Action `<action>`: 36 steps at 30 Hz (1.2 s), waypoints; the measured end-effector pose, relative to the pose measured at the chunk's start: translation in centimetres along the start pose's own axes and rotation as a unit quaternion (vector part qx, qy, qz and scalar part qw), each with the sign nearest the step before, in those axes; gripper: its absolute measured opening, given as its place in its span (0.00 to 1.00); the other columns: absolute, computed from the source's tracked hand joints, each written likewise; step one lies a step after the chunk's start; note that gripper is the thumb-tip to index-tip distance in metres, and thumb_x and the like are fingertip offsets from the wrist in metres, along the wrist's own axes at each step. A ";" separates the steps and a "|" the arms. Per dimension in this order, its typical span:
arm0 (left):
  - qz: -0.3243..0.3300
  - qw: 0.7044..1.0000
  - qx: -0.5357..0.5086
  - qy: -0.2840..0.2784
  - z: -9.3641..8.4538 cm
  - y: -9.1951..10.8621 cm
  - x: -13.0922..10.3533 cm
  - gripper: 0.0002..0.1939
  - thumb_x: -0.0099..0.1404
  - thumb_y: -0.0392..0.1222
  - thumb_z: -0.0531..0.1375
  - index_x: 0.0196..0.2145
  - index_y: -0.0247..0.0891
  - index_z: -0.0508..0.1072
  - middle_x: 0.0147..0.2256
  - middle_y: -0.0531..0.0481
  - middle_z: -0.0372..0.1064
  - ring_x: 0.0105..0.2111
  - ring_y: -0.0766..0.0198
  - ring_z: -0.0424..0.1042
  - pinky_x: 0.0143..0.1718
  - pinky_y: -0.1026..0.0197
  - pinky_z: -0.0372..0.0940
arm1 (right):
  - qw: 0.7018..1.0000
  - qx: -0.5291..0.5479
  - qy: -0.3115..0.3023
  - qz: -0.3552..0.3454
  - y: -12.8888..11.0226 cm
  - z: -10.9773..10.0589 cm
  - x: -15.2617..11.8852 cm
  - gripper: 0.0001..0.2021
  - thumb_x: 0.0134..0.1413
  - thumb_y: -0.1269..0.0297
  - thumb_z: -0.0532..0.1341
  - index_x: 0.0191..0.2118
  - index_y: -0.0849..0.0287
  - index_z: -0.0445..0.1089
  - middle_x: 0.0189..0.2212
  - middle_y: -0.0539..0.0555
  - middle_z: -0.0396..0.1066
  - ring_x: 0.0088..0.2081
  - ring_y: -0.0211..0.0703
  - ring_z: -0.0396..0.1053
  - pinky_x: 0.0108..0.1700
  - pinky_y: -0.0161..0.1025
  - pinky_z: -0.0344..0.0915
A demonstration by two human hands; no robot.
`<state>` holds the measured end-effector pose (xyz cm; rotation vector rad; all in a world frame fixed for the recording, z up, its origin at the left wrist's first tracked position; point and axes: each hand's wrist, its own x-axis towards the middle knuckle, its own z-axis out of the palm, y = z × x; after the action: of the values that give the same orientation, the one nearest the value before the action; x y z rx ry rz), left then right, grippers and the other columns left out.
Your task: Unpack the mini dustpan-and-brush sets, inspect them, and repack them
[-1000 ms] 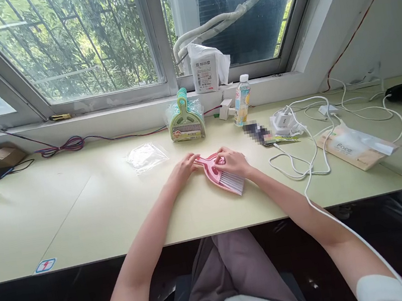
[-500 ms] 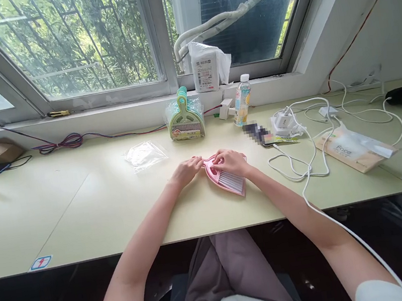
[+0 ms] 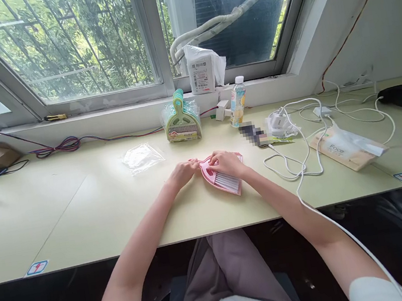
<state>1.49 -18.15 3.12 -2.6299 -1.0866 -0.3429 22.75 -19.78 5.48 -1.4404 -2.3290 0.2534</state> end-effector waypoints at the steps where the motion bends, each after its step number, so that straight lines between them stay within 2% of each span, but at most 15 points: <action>1: -0.001 1.000 0.001 -0.004 0.0 0.0 0.0 0.12 0.65 0.27 0.51 0.39 0.34 0.73 0.40 0.43 0.74 0.40 0.61 0.76 0.36 0.63 0.70 | 1.000 -0.003 -0.001 -0.002 0.0 0.0 0.0 0.10 0.55 0.57 0.61 0.31 0.54 0.78 0.42 0.50 0.74 0.37 0.39 0.71 0.40 0.33 0.60; 4: 0.010 1.000 0.000 -0.008 0.1 -0.1 -0.1 0.11 0.66 0.28 0.51 0.40 0.34 0.72 0.39 0.43 0.74 0.39 0.62 0.76 0.35 0.64 0.70 | 1.000 -0.014 -0.006 0.000 -0.2 0.0 -0.2 0.10 0.54 0.56 0.62 0.31 0.54 0.78 0.42 0.50 0.73 0.37 0.39 0.71 0.40 0.33 0.60; 8: 0.025 1.000 -0.003 -0.001 0.3 -0.1 -0.2 0.13 0.66 0.28 0.50 0.43 0.34 0.71 0.43 0.41 0.73 0.46 0.59 0.74 0.40 0.62 0.70 | 0.999 -0.029 -0.016 0.011 -0.6 -0.4 -0.2 0.11 0.54 0.54 0.61 0.32 0.54 0.78 0.41 0.51 0.74 0.37 0.40 0.71 0.38 0.34 0.60; 13: 0.036 0.999 -0.025 -0.009 0.4 -0.2 -0.6 0.15 0.65 0.28 0.51 0.47 0.35 0.70 0.49 0.39 0.71 0.48 0.58 0.73 0.43 0.60 0.70 | 0.998 -0.053 -0.030 0.006 -1.3 -1.3 -0.3 0.11 0.54 0.56 0.62 0.30 0.55 0.78 0.36 0.54 0.76 0.35 0.42 0.71 0.37 0.34 0.60; 17: 0.063 0.998 -0.012 -0.008 -0.2 0.1 -0.9 0.19 0.65 0.26 0.48 0.49 0.33 0.70 0.51 0.37 0.69 0.52 0.58 0.70 0.50 0.58 0.67 | 0.996 -0.080 -0.037 0.010 -1.6 -1.3 -0.5 0.12 0.52 0.55 0.63 0.29 0.56 0.78 0.33 0.56 0.76 0.35 0.44 0.72 0.35 0.35 0.61; 24: 0.098 0.994 0.008 0.052 -0.4 0.1 -0.4 0.18 0.67 0.30 0.45 0.48 0.33 0.70 0.51 0.37 0.69 0.55 0.55 0.66 0.59 0.50 0.59 | 0.991 -0.130 -0.001 -0.022 -1.9 -0.5 -1.1 0.13 0.58 0.65 0.56 0.31 0.63 0.76 0.34 0.61 0.76 0.35 0.48 0.73 0.37 0.38 0.62; 27: 0.103 0.993 -0.006 0.065 0.0 0.3 -0.1 0.17 0.67 0.31 0.45 0.48 0.35 0.69 0.47 0.39 0.71 0.54 0.56 0.67 0.56 0.51 0.62 | 0.990 -0.134 -0.006 -0.038 -2.2 -0.3 -1.0 0.13 0.58 0.67 0.55 0.32 0.64 0.76 0.33 0.62 0.76 0.36 0.50 0.73 0.37 0.39 0.63; 30: 0.087 0.995 0.017 0.055 0.3 1.0 0.1 0.17 0.66 0.30 0.46 0.47 0.36 0.69 0.42 0.40 0.72 0.49 0.57 0.70 0.50 0.55 0.66 | 0.987 -0.153 -0.020 -0.054 -2.7 0.2 -1.0 0.12 0.58 0.73 0.53 0.34 0.65 0.75 0.33 0.63 0.76 0.36 0.51 0.74 0.38 0.40 0.64; 33: 0.078 0.994 0.058 0.040 0.3 1.6 0.3 0.18 0.66 0.28 0.44 0.45 0.34 0.70 0.42 0.37 0.72 0.49 0.55 0.71 0.46 0.55 0.67 | 0.984 -0.171 -0.026 -0.039 -3.4 0.5 -1.1 0.13 0.54 0.79 0.53 0.35 0.65 0.75 0.32 0.63 0.76 0.35 0.52 0.74 0.37 0.40 0.65; 36: 0.083 0.995 0.056 0.022 0.2 1.9 0.4 0.19 0.65 0.27 0.43 0.42 0.33 0.71 0.42 0.36 0.72 0.48 0.53 0.71 0.44 0.55 0.67 | 0.983 -0.177 -0.041 -0.030 -4.0 0.5 -1.1 0.13 0.54 0.80 0.52 0.35 0.66 0.74 0.32 0.64 0.76 0.35 0.53 0.74 0.36 0.40 0.66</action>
<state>3.16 -19.11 2.78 -2.5785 -0.8400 -0.2945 19.72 -22.58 6.17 -1.5373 -2.5783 -0.1302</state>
